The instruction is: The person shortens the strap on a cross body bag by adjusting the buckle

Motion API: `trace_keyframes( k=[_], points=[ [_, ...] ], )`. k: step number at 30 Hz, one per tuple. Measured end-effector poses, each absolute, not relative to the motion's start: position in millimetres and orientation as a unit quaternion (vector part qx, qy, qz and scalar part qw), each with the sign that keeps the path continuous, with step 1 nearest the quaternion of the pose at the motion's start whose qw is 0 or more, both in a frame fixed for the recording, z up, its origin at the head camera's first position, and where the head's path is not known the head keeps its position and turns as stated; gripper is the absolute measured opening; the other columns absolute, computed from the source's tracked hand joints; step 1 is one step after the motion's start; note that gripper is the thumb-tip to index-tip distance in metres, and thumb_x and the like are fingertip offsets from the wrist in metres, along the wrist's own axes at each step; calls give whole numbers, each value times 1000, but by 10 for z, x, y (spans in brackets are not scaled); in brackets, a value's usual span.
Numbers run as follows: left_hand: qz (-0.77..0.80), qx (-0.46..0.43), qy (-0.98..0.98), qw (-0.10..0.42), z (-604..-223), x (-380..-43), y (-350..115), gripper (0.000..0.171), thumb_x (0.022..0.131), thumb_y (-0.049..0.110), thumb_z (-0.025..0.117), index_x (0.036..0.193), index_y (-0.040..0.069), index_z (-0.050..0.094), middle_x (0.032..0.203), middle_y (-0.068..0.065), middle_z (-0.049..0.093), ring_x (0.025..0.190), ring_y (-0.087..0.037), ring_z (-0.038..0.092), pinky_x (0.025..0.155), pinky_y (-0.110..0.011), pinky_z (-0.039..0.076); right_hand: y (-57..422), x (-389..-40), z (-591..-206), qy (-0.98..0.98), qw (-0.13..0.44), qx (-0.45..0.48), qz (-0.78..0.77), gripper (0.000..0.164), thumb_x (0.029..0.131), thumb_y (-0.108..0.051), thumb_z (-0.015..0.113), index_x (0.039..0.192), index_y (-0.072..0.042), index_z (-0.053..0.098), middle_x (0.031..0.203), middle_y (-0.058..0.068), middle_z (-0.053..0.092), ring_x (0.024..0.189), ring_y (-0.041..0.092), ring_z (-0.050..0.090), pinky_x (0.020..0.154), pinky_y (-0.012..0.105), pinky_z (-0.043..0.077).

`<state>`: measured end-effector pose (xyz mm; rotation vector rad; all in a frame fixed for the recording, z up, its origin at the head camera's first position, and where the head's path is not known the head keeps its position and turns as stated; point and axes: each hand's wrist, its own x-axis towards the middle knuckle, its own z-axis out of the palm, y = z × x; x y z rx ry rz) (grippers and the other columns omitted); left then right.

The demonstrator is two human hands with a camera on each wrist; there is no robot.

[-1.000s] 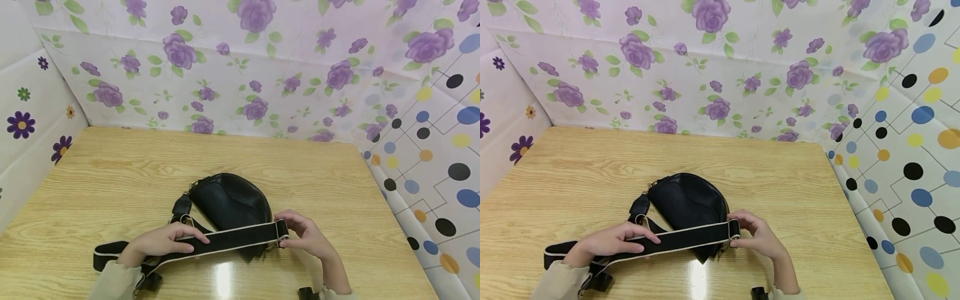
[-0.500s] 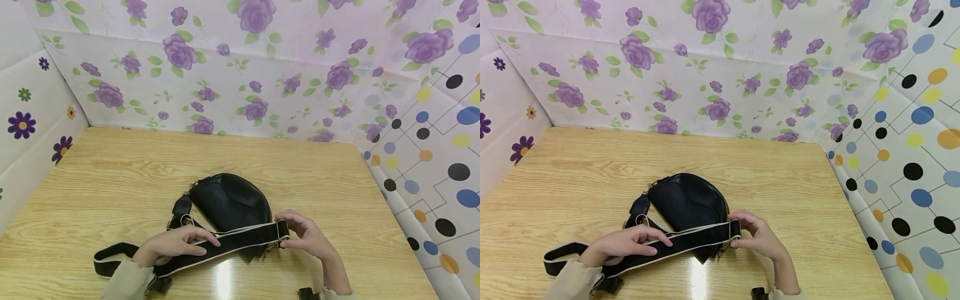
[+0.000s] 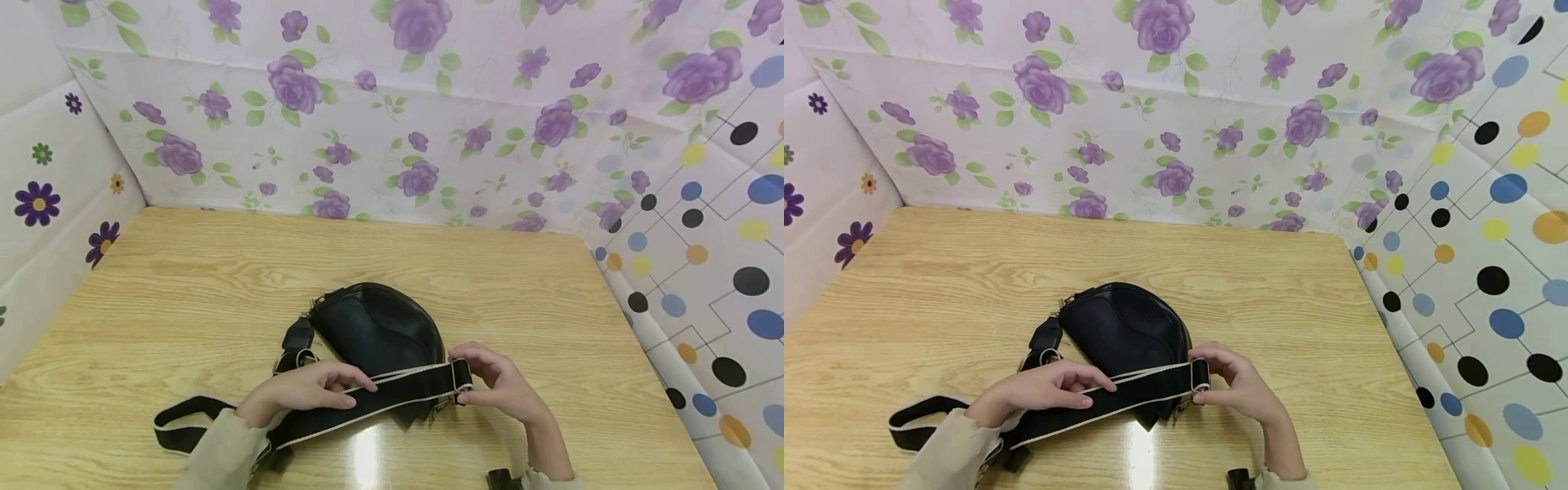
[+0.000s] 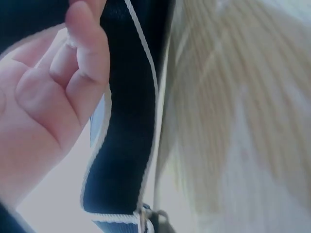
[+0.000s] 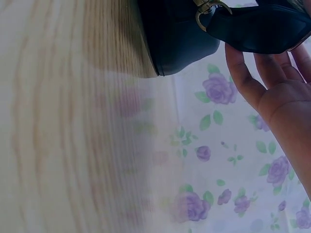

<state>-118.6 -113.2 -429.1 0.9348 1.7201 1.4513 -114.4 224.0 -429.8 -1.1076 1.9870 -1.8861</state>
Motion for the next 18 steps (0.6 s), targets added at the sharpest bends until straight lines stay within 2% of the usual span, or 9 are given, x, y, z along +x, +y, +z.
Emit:
trace_keyframes(
  k=[5, 7, 9, 12, 14, 16, 18],
  points=[
    [554, 382, 654, 347, -4264, -1209, -1068, 33, 90, 13, 53, 120, -2, 52, 56, 11, 38, 50, -1, 34, 93, -21, 33, 2245, -1144, -4302, 672, 95, -370, -635, 55, 68, 17, 67, 119, 7, 48, 110, 29, 46, 101, 21, 50, 83, 30, 43],
    [554, 394, 648, 344, -4256, -1221, -1051, 32, 91, 12, 52, 119, -3, 52, 57, 11, 38, 48, -3, 30, 81, -18, 40, 2245, -1146, -4304, 672, 94, -373, -633, 55, 68, 17, 66, 119, 7, 48, 110, 30, 46, 102, 21, 49, 84, 30, 43],
    [558, 405, 639, 341, -4248, -1235, -1035, 30, 91, 10, 51, 118, -4, 52, 61, 8, 43, 46, -4, 28, 65, -16, 41, 2243, -1150, -4303, 671, 90, -378, -632, 55, 68, 18, 66, 119, 7, 48, 109, 30, 45, 102, 21, 49, 84, 30, 43],
    [567, 420, 621, 341, -4236, -1250, -1007, 29, 91, 8, 51, 117, -5, 54, 83, -4, 59, 43, -6, 26, 46, -16, 30, 2235, -1157, -4303, 667, 89, -383, -632, 54, 68, 18, 66, 118, 9, 47, 109, 29, 46, 101, 22, 49, 83, 30, 43],
    [574, 421, 611, 346, -4230, -1252, -986, 29, 91, 7, 52, 116, -5, 55, 103, -11, 60, 40, -7, 24, 43, -17, 29, 2229, -1160, -4300, 666, 90, -384, -633, 53, 68, 17, 66, 117, 12, 46, 109, 27, 47, 101, 22, 50, 83, 30, 43],
    [578, 420, 604, 353, -4228, -1252, -966, 29, 90, 6, 53, 116, -6, 55, 88, -13, 62, 38, -7, 22, 40, -18, 26, 2224, -1162, -4299, 665, 91, -385, -634, 53, 69, 17, 67, 116, 15, 45, 109, 26, 47, 100, 22, 50, 82, 31, 44],
    [578, 419, 603, 356, -4225, -1253, -953, 30, 89, 5, 54, 116, -6, 55, 61, -11, 53, 36, -6, 21, 38, -18, 25, 2224, -1158, -4297, 665, 92, -384, -634, 52, 69, 16, 67, 116, 15, 45, 110, 25, 48, 100, 22, 50, 82, 31, 44]
  ],
)
